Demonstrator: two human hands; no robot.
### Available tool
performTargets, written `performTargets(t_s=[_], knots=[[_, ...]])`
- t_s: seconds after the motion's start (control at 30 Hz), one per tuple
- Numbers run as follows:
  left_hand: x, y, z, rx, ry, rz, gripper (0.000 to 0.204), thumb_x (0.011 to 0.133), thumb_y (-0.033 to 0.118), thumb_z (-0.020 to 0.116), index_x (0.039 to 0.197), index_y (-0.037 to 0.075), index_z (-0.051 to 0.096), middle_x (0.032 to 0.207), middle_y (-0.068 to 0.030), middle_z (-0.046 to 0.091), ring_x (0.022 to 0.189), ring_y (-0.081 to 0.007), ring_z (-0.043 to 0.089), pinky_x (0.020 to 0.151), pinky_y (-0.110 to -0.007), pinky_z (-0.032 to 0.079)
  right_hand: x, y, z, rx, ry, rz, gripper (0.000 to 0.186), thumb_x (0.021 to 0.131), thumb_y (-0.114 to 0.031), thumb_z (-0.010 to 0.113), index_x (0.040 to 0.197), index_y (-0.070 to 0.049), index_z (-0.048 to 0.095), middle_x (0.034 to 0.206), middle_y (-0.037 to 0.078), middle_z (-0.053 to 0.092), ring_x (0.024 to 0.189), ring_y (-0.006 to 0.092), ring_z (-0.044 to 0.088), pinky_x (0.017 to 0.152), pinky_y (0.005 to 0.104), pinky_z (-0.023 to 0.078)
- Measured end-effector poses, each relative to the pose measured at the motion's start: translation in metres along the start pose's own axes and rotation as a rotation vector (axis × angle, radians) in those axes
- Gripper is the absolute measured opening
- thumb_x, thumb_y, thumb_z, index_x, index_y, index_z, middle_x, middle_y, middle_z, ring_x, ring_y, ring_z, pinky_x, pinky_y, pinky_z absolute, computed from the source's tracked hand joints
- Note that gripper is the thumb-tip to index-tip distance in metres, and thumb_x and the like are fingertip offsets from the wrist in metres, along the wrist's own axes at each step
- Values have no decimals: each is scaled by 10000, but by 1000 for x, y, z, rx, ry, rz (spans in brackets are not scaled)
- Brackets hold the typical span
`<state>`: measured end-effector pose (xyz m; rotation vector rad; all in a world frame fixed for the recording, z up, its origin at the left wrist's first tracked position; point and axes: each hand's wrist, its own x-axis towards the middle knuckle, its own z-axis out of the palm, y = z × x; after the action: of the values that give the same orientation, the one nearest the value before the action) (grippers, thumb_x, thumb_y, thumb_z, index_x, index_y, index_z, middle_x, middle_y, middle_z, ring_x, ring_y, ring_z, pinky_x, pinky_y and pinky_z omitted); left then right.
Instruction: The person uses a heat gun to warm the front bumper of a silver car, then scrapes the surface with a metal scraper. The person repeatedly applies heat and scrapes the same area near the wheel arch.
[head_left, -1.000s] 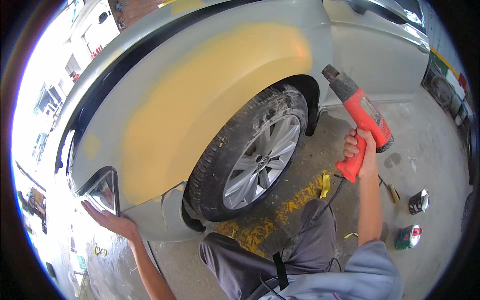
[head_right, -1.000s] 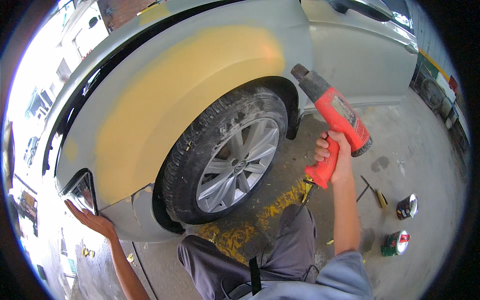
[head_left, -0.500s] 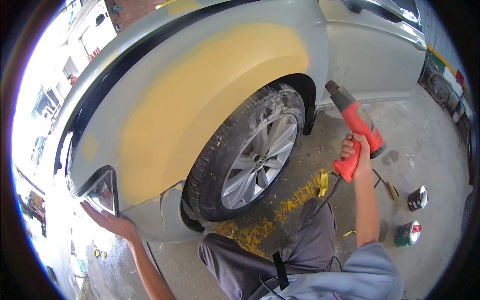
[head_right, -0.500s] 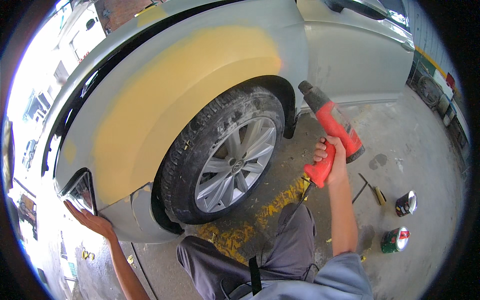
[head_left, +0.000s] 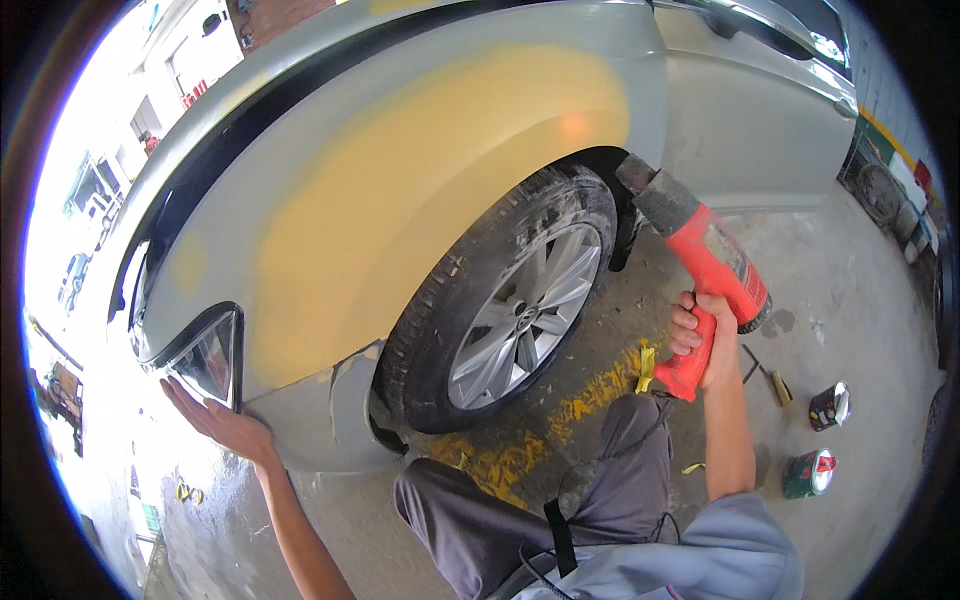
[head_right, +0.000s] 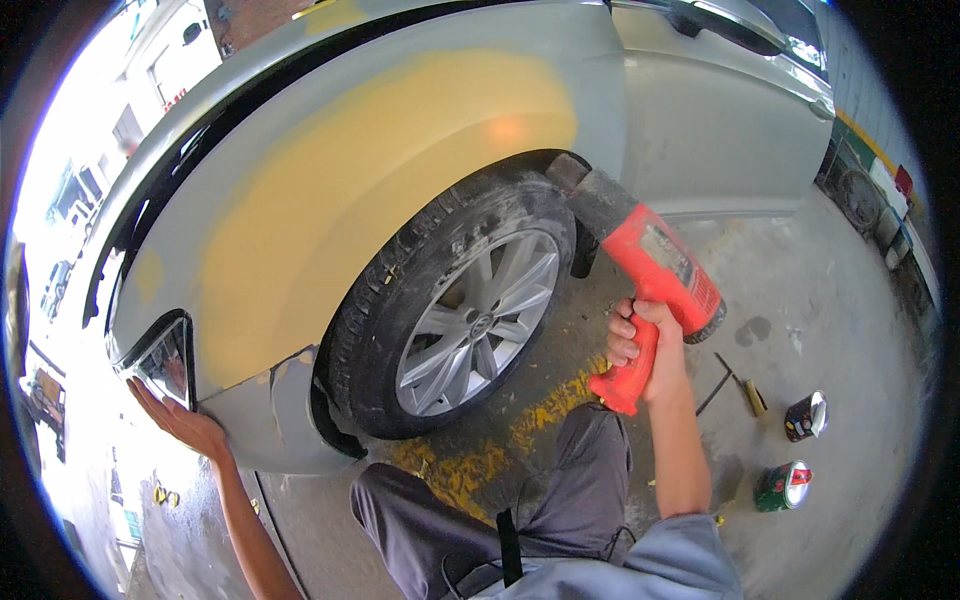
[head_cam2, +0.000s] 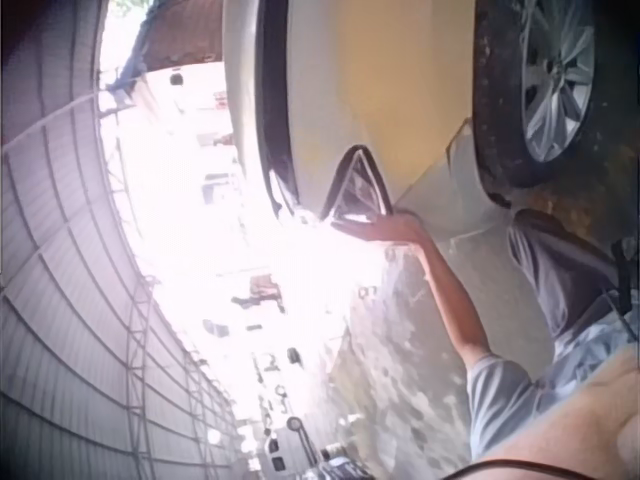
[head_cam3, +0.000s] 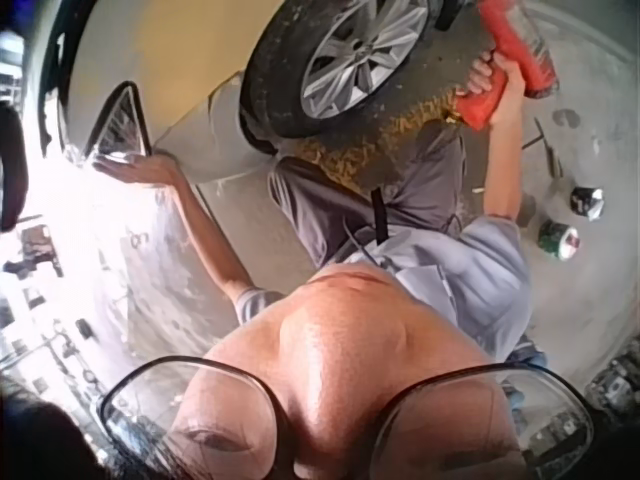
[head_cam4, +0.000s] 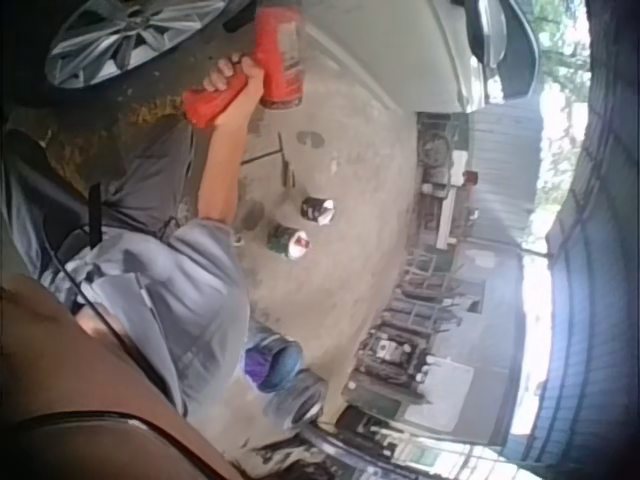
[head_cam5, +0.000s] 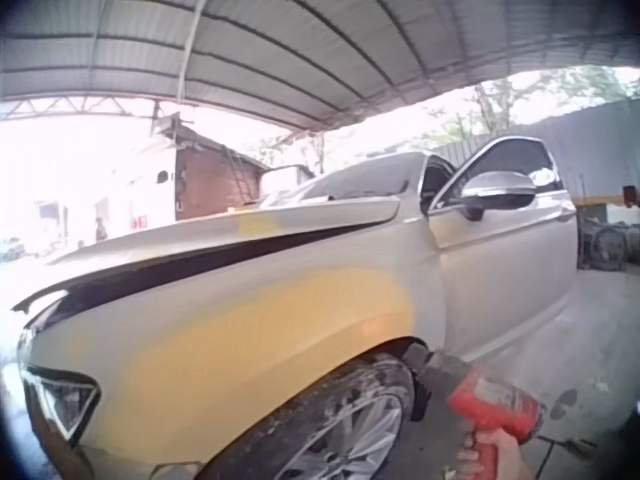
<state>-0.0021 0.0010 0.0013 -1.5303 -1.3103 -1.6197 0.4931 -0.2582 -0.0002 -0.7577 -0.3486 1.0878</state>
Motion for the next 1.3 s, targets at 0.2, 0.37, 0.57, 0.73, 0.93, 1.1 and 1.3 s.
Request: performTargets(t_s=[0.2, 0.37, 0.57, 0.73, 0.93, 1.1, 1.3], knots=[[1, -2, -3, 11, 0, 12, 601, 1006, 451, 176, 1427, 60, 351, 1486, -148, 315, 1387, -323, 265, 1127, -464, 187, -16, 19, 22, -55, -89, 84, 198, 787, -286, 546, 800, -112, 452, 630, -29, 402, 416, 75, 349, 409, 250, 336], [0, -2, -5, -22, -2, 39, 583, 1012, 430, 183, 1420, 54, 362, 1489, -159, 303, 1385, -338, 260, 1126, -461, 185, -24, 35, 30, -89, -159, 170, 219, 747, -273, 574, 792, -93, 458, 634, 3, 426, 424, 109, 373, 434, 291, 363], [1, -4, -5, -31, 0, 45, 562, 1006, 404, 198, 1431, 65, 342, 1484, -174, 304, 1384, -341, 266, 1108, -504, 199, -38, 53, 42, -128, -192, 255, 230, 729, -245, 589, 782, -59, 465, 615, 39, 440, 401, 141, 395, 422, 315, 380], [1, -5, -4, -32, -2, 36, 564, 1004, 408, 198, 1423, 62, 352, 1484, -171, 308, 1384, -345, 262, 1109, -501, 190, -45, 71, 46, -99, -255, 366, 209, 738, -173, 597, 828, -26, 480, 629, 80, 457, 421, 168, 429, 455, 336, 405], [3, -3, -6, -58, -6, 50, 537, 1008, 353, 218, 1406, 21, 359, 1476, -190, 311, 1384, -356, 255, 1108, -499, 186, -56, 92, 44, -141, -307, 533, 178, 769, -131, 610, 853, -14, 505, 660, 77, 471, 484, 168, 461, 476, 311, 408], [3, -4, -8, -64, -2, 70, 507, 1007, 312, 244, 1406, 20, 359, 1473, -194, 314, 1380, -359, 265, 1106, -500, 196, -60, 98, 49, -258, -318, 606, 129, 783, -84, 605, 854, -12, 525, 663, 68, 466, 506, 159, 469, 478, 294, 405], [3, -2, -5, -62, 2, 66, 491, 1007, 292, 245, 1410, 37, 362, 1474, -184, 317, 1381, -356, 266, 1106, -503, 202, -58, 91, 44, -176, -320, 530, 163, 775, -113, 621, 859, -12, 524, 663, 70, 477, 498, 158, 482, 473, 290, 410]])
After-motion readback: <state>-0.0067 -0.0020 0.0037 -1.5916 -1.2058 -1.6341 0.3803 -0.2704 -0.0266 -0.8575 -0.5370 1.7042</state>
